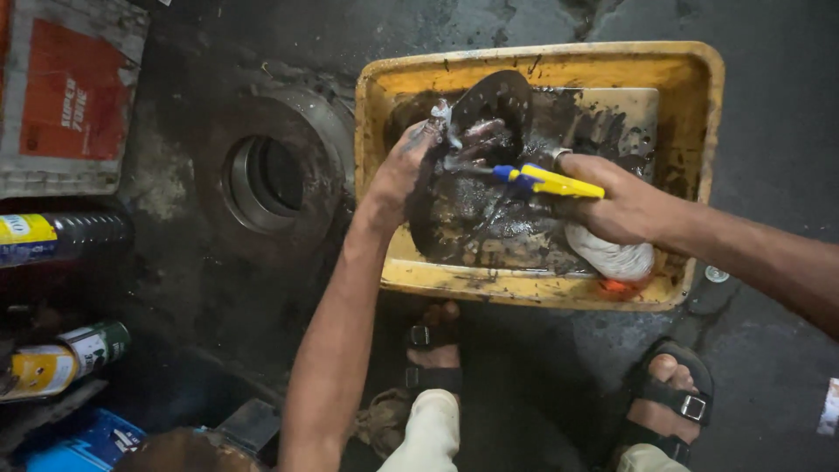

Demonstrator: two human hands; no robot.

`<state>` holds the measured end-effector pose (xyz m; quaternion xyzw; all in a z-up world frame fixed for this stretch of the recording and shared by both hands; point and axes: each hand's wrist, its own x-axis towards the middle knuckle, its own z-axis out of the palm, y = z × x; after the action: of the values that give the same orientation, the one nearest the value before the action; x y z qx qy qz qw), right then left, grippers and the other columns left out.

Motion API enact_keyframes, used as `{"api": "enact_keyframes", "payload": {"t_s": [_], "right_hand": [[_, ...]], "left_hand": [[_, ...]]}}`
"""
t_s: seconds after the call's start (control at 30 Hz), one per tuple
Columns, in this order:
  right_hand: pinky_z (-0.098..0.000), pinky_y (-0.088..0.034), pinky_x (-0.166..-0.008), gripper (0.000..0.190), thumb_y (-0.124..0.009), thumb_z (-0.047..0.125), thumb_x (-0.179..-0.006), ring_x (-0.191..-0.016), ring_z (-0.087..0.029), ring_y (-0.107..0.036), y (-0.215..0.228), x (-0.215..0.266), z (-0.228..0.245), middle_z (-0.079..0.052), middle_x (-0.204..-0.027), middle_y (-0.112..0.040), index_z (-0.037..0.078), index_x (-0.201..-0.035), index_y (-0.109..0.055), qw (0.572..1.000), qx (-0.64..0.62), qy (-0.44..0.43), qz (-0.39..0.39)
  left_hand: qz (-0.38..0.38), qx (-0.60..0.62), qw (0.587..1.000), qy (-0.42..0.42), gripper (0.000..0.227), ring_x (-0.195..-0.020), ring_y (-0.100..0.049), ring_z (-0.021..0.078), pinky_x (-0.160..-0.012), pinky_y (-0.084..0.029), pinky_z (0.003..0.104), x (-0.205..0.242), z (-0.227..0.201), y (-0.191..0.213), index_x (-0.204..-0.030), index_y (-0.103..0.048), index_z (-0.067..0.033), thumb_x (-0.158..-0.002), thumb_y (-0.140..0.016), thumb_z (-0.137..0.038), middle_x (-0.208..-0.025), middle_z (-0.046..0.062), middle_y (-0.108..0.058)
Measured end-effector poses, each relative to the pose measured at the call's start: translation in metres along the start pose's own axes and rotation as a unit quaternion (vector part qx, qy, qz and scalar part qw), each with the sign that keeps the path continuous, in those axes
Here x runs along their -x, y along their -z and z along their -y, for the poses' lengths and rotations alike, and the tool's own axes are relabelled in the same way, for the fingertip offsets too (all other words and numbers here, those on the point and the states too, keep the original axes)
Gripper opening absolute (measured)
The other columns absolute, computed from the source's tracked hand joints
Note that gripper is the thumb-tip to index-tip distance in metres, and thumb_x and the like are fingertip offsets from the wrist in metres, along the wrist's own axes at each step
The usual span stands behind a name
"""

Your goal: Cleaning metal clutch plates with fluid in a basin.

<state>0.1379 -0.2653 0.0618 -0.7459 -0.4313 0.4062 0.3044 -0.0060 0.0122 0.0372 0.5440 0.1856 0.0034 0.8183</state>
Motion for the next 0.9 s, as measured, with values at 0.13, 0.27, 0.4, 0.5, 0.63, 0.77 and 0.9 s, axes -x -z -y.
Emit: {"api": "enact_keyframes", "payload": {"t_s": [0.13,0.27,0.4,0.5,0.63,0.77,0.9], "right_hand": [[-0.0449,-0.048,-0.077,0.016,-0.063,0.018,-0.092,-0.085,-0.023,-0.059,0.005,0.003,0.004,-0.008,-0.091,-0.058,0.005,-0.102,-0.062,0.999,-0.041,0.003,0.003],[-0.0455,-0.05,-0.073,0.016,-0.059,0.017,-0.094,-0.083,-0.025,-0.058,0.001,0.003,0.0,-0.011,-0.091,-0.059,0.006,-0.105,-0.062,0.996,-0.086,-0.01,0.033],[-0.0438,-0.049,-0.077,0.022,-0.066,0.02,-0.091,-0.087,-0.024,-0.061,-0.003,-0.005,-0.004,-0.012,-0.092,-0.062,0.003,-0.104,-0.063,0.997,-0.055,0.05,-0.01],[-0.0439,-0.047,-0.077,0.025,-0.066,0.026,-0.091,-0.086,-0.024,-0.06,0.0,-0.003,0.013,-0.012,-0.09,-0.061,0.003,-0.102,-0.064,0.998,-0.008,0.054,-0.027],[-0.0458,-0.046,-0.073,0.035,-0.067,0.037,-0.093,-0.08,-0.027,-0.057,-0.003,-0.009,0.009,-0.014,-0.084,-0.057,0.003,-0.095,-0.063,0.997,0.033,0.068,-0.02],[-0.0461,-0.046,-0.071,0.037,-0.067,0.037,-0.091,-0.078,-0.026,-0.058,-0.001,-0.013,0.035,-0.013,-0.083,-0.057,0.001,-0.091,-0.061,1.0,0.001,0.018,-0.02],[-0.0476,-0.048,-0.074,0.04,-0.069,0.04,-0.092,-0.081,-0.03,-0.06,0.001,-0.012,0.039,-0.014,-0.085,-0.06,0.001,-0.092,-0.062,0.998,0.056,-0.034,0.007]], "left_hand": [[-0.005,-0.012,1.0,-0.015,0.039,-0.106,-0.063,0.0105,-0.09,-0.053,0.028,0.002,-0.003,0.002,-0.136,-0.061,-0.0053,-0.109,-0.055,-0.032,-0.12,0.003,-0.066],[-0.013,0.025,0.999,0.031,0.041,-0.107,-0.067,0.0133,-0.09,-0.057,0.03,0.005,-0.018,-0.007,-0.133,-0.062,-0.0063,-0.105,-0.056,-0.035,-0.12,0.005,-0.069],[0.003,0.061,0.998,0.031,0.042,-0.105,-0.067,0.0147,-0.089,-0.056,0.032,-0.006,-0.009,0.007,-0.134,-0.062,-0.0052,-0.106,-0.056,-0.036,-0.119,0.005,-0.069],[-0.025,-0.017,0.998,0.049,0.042,-0.101,-0.068,0.0148,-0.087,-0.056,0.031,-0.012,0.003,0.019,-0.132,-0.065,-0.0058,-0.105,-0.056,-0.037,-0.114,0.005,-0.071],[-0.013,0.107,0.994,0.008,0.037,-0.109,-0.069,0.0112,-0.094,-0.058,0.03,-0.006,0.014,0.03,-0.132,-0.062,-0.011,-0.1,-0.061,-0.029,-0.121,0.001,-0.071],[-0.042,0.025,0.998,0.048,0.035,-0.092,-0.067,0.011,-0.072,-0.055,0.028,-0.011,-0.002,0.016,-0.131,-0.066,-0.0078,-0.106,-0.061,-0.032,-0.11,0.001,-0.07],[-0.022,0.062,0.997,0.046,0.034,-0.095,-0.069,0.0111,-0.076,-0.059,0.029,-0.008,-0.009,0.009,-0.129,-0.065,-0.0086,-0.103,-0.062,-0.031,-0.111,0.002,-0.071]]}}
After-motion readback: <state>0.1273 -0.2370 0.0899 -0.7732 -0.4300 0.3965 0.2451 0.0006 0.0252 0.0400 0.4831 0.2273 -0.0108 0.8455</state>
